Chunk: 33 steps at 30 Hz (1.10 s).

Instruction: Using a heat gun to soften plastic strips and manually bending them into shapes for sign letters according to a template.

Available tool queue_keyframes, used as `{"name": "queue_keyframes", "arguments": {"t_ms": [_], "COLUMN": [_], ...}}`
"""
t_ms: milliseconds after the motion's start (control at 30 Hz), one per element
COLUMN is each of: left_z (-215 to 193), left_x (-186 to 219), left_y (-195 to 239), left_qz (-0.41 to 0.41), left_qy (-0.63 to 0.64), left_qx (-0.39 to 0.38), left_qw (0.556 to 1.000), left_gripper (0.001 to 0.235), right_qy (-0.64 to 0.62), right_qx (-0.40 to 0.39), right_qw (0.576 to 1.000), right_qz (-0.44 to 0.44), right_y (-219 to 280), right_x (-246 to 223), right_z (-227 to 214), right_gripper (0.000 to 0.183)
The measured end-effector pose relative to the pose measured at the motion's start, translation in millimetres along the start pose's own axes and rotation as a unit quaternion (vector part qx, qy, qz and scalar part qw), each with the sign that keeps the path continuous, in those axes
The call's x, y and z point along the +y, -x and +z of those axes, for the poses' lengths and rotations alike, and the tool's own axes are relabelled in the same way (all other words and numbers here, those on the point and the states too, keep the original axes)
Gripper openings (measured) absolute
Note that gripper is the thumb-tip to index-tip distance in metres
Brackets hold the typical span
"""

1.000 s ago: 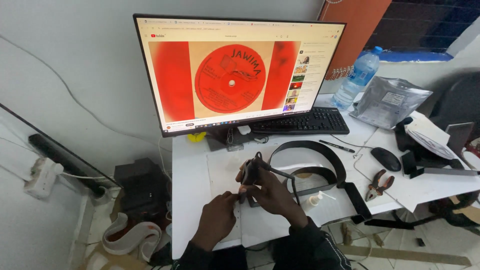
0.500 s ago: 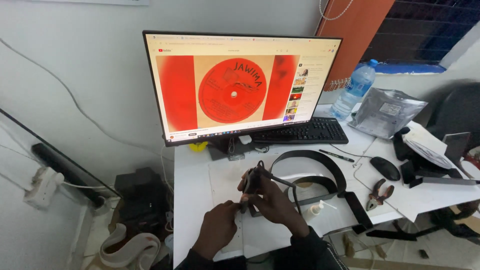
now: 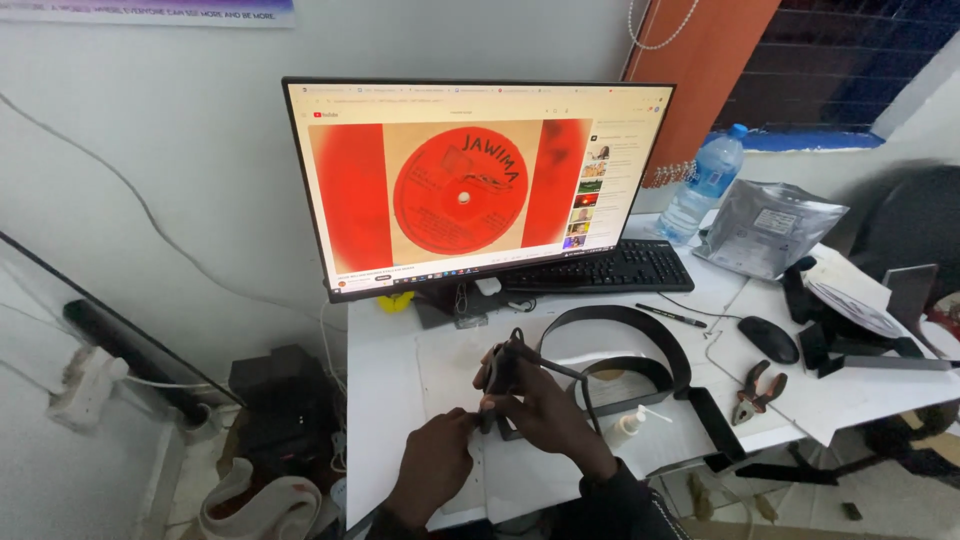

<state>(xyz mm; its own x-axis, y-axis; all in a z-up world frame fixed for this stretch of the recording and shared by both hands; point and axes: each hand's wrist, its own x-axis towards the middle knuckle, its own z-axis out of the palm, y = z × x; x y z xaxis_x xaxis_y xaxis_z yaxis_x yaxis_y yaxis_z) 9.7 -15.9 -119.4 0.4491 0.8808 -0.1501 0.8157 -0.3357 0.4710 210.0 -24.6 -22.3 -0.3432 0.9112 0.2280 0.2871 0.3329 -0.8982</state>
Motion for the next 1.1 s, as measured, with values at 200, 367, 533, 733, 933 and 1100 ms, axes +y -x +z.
{"name": "queue_keyframes", "arguments": {"t_ms": [200, 367, 533, 733, 933, 1100], "left_z": [2.7, -3.6, -8.5, -6.8, -5.8, -14.8], "left_x": [-1.0, 1.9, 2.7, -2.2, -6.0, 0.5], "left_y": [3.1, 7.3, 7.7, 9.7, 6.2, 7.3], "left_qz": [0.016, 0.02, 0.014, 0.043, 0.063, 0.057], "left_qy": [0.018, 0.025, 0.024, 0.061, 0.064, 0.062], "left_qx": [0.002, 0.023, 0.013, 0.025, 0.04, 0.008], "left_qw": [1.0, 0.999, 1.0, 0.997, 0.995, 0.996], "left_gripper": [0.041, 0.041, 0.031, 0.036, 0.042, 0.046], "right_qy": [-0.006, 0.036, 0.03, 0.019, 0.013, -0.011], "right_qx": [-0.001, 0.003, 0.003, -0.01, 0.004, 0.006], "right_qw": [1.0, 0.999, 0.999, 1.0, 0.999, 0.993], "right_qz": [-0.005, -0.008, -0.017, -0.019, -0.049, -0.12], "right_y": [-1.7, -3.1, -1.8, -0.4, -6.6, -7.3], "right_x": [-2.0, -9.9, -8.6, 1.6, -18.3, -19.0], "right_z": [-0.5, -2.9, -2.2, -1.3, -2.8, -3.6], "right_gripper": [0.024, 0.024, 0.025, 0.029, 0.019, 0.018]}}
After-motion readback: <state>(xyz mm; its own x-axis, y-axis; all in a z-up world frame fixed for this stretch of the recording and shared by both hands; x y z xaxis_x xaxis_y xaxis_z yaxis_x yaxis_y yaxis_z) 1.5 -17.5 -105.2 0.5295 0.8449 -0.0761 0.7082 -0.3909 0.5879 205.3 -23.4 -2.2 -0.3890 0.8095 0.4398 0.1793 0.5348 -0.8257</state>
